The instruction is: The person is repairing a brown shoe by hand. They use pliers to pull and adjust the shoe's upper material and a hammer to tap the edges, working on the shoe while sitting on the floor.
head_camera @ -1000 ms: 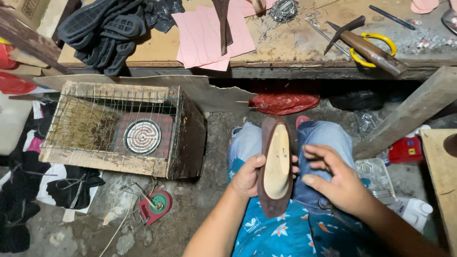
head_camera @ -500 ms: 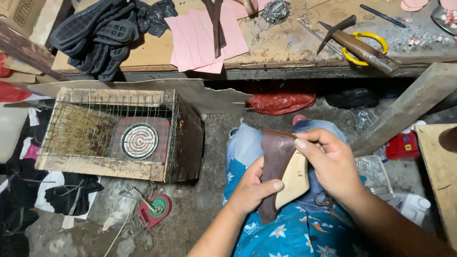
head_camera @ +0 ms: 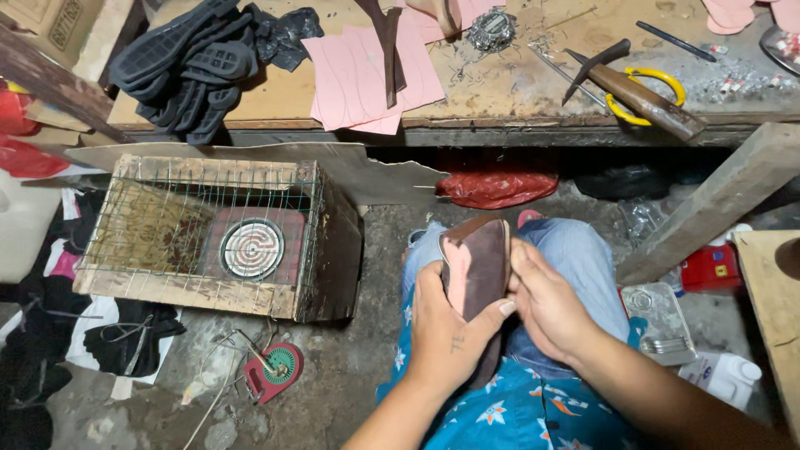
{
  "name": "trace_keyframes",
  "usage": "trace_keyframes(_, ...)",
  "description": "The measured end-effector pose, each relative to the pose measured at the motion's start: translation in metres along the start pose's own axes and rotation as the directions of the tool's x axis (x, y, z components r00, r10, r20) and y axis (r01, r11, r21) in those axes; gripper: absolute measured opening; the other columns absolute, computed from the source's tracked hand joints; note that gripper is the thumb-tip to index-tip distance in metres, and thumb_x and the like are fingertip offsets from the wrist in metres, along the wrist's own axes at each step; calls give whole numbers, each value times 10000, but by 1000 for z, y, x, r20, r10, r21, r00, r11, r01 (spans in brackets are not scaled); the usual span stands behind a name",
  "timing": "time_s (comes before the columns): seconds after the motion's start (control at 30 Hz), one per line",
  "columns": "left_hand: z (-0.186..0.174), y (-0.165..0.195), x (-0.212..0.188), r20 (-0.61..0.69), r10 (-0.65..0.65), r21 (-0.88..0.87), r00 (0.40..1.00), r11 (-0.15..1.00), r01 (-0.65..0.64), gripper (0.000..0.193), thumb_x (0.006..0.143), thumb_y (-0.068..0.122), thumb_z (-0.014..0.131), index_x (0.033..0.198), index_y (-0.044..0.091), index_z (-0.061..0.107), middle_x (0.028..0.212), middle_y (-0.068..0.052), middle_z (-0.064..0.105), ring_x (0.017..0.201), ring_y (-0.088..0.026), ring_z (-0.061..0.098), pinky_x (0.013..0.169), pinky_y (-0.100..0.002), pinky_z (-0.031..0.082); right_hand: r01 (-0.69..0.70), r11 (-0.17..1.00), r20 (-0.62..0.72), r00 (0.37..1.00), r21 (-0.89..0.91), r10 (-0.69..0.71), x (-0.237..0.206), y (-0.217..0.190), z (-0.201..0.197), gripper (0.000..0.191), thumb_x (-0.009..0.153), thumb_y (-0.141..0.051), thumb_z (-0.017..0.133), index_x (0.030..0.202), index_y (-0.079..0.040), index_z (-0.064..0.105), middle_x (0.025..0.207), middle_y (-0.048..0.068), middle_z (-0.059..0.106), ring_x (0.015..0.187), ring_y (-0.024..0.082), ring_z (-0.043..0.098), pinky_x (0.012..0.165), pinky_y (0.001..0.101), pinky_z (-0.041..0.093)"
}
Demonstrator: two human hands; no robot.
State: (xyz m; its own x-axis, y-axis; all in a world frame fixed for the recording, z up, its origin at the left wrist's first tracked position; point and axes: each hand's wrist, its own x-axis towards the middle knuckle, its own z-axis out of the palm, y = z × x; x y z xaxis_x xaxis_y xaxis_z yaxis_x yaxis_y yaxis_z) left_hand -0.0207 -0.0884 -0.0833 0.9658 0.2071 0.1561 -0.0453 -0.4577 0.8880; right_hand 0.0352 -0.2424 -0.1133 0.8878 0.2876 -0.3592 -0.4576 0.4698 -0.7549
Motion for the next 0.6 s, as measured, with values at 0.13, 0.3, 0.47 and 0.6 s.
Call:
trace_keyframes(0.13, -7, -17, 8, 81, 41, -70, 996, 997, -35, 418, 923, 361, 687, 1127, 9, 590, 1072, -164, 650, 1003, -308, 672, 916, -384, 534, -281, 932, 201, 950, 227, 237, 9, 20, 4, 446, 1065, -381, 410, 1296, -44, 588, 1226, 109, 683, 1101, 239, 663, 999, 424, 509)
trace_keyframes(0.3, 5, -61, 71, 388, -237, -700, 891, 553, 452, 380, 978, 414, 507, 1209, 135, 622, 1175, -81, 697, 1044, -208, 663, 948, -340, 522, -478, 878, 95, 875, 24, 474, 16, 33, 7, 494, 993, -404, 412, 1248, -60, 658, 1196, 79, 741, 1056, 213, 704, 942, 383, 545)
trace_keyframes(0.47, 5, -101, 86, 652, -260, -690, 712, 186, 700, 466, 1015, 491, 522, 921, 64, 681, 865, -114, 721, 788, -235, 691, 762, -399, 574, 171, 194, 158, 984, -966, -78, -23, 0, -43, 526, 814, -438, 683, 1171, -53, 718, 942, 84, 739, 829, 201, 729, 744, 332, 567)
trace_keyframes(0.6, 5, -116, 88, 645, -358, -713, 675, 36, 700, 447, 990, 508, 586, 836, 97, 670, 790, -76, 701, 708, -215, 668, 693, -387, 567, -82, -238, -127, 975, -968, 180, -74, -23, -113, 685, 730, -592, 825, 1186, -108, 660, 1111, 81, 651, 1036, 232, 671, 920, 374, 524)
